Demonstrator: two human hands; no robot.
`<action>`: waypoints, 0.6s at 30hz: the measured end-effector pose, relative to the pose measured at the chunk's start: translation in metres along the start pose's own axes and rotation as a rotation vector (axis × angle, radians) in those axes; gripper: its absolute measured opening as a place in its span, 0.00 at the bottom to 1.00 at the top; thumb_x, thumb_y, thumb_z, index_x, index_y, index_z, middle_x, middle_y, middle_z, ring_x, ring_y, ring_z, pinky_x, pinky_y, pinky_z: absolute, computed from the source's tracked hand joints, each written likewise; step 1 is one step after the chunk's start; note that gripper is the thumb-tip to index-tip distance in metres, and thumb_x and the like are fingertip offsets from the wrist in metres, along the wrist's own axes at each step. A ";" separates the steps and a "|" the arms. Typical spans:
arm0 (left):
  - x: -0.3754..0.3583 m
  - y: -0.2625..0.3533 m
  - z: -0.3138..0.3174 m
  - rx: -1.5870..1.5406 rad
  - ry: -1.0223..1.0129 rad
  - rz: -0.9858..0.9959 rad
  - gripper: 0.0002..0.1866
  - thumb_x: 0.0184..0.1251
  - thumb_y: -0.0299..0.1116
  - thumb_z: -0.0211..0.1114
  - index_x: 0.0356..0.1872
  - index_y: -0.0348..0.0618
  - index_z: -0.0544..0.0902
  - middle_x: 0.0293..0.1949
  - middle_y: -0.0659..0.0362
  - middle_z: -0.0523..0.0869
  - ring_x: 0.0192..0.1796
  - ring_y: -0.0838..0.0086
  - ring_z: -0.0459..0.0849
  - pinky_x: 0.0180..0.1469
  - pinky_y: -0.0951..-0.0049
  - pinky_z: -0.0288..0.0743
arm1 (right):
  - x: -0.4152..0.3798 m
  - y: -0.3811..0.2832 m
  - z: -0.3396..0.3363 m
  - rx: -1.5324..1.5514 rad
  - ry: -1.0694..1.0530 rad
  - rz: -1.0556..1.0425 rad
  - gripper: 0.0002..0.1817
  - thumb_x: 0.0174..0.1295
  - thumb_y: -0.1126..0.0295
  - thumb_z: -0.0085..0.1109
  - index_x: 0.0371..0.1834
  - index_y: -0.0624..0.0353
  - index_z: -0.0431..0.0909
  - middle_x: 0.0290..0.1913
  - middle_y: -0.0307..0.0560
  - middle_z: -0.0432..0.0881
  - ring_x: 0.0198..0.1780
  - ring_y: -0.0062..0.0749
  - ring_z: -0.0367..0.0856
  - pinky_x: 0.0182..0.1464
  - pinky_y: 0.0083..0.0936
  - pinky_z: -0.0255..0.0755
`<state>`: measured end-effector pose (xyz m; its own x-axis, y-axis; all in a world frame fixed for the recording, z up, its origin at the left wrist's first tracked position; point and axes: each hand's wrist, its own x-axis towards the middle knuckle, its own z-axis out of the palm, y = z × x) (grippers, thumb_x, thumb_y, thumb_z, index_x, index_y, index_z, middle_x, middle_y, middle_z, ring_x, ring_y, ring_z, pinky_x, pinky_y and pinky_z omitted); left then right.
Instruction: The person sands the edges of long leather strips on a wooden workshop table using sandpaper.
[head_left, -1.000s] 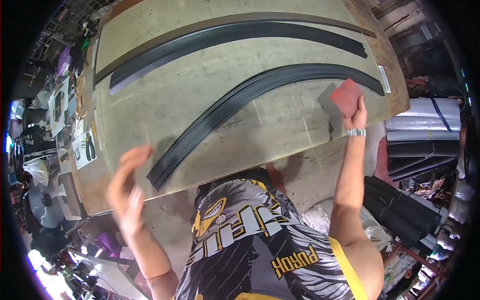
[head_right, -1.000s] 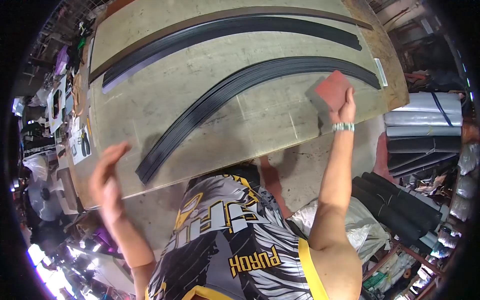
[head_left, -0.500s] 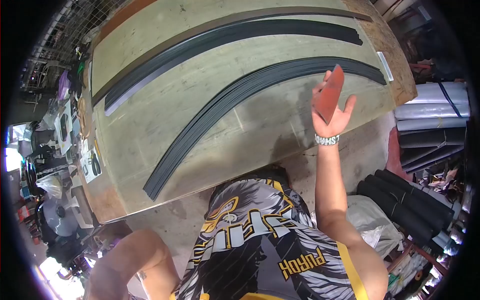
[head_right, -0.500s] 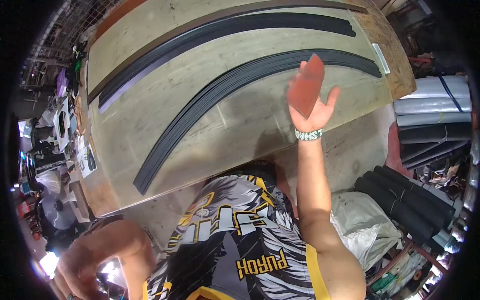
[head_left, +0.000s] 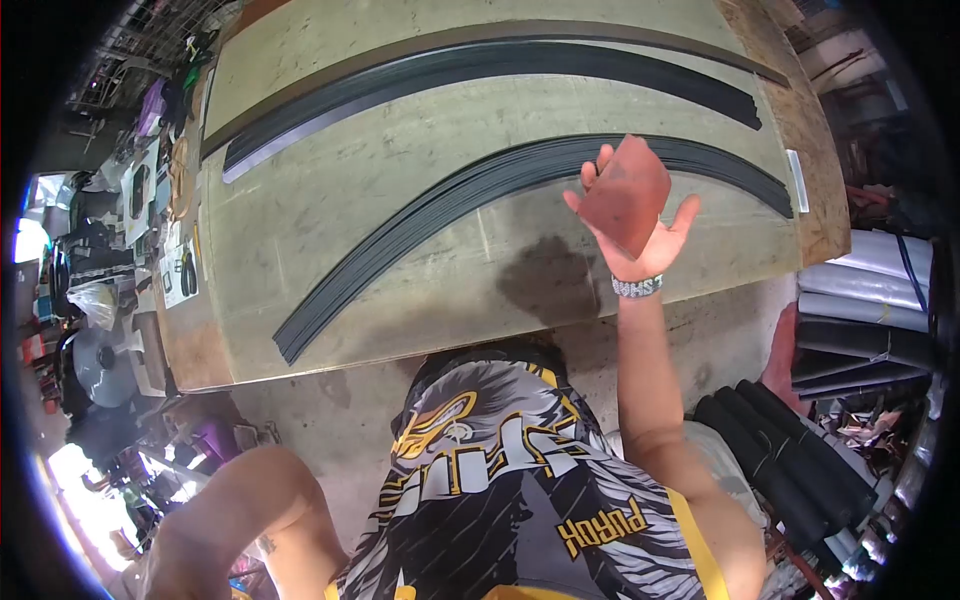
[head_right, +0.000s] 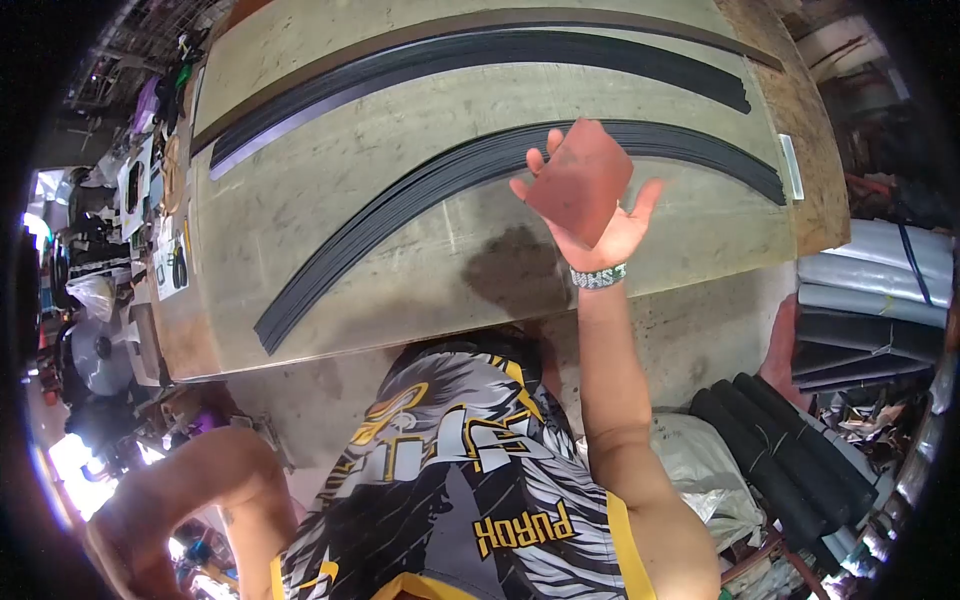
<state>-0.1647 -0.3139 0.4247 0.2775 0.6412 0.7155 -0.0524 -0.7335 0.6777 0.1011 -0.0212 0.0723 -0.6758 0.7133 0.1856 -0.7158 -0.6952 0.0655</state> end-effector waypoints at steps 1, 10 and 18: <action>-0.006 0.001 -0.008 -0.052 0.023 0.032 0.13 0.79 0.36 0.57 0.52 0.39 0.82 0.29 0.59 0.84 0.29 0.73 0.84 0.30 0.68 0.77 | -0.004 0.006 -0.003 -0.024 0.006 0.000 0.60 0.63 0.19 0.53 0.90 0.46 0.55 0.89 0.56 0.55 0.86 0.68 0.51 0.84 0.78 0.39; -0.185 -0.222 -0.082 0.549 0.422 -1.076 0.38 0.69 0.55 0.73 0.70 0.37 0.79 0.56 0.47 0.88 0.62 0.61 0.84 0.65 0.58 0.77 | -0.066 0.042 -0.002 -0.934 0.656 -0.093 0.40 0.81 0.39 0.52 0.86 0.52 0.62 0.75 0.54 0.76 0.71 0.53 0.79 0.75 0.58 0.72; -0.307 -0.296 -0.032 1.182 0.146 -1.149 0.42 0.64 0.65 0.75 0.64 0.36 0.80 0.61 0.45 0.82 0.66 0.49 0.77 0.69 0.51 0.72 | -0.029 -0.005 -0.034 -2.304 0.517 -0.252 0.26 0.83 0.57 0.57 0.76 0.61 0.79 0.79 0.58 0.76 0.74 0.45 0.80 0.77 0.38 0.70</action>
<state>-0.2645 -0.2861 0.0096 -0.4369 0.8993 0.0193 0.8341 0.3970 0.3829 0.1180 -0.0355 0.0331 -0.2902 0.9428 0.1640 0.5273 0.3006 -0.7948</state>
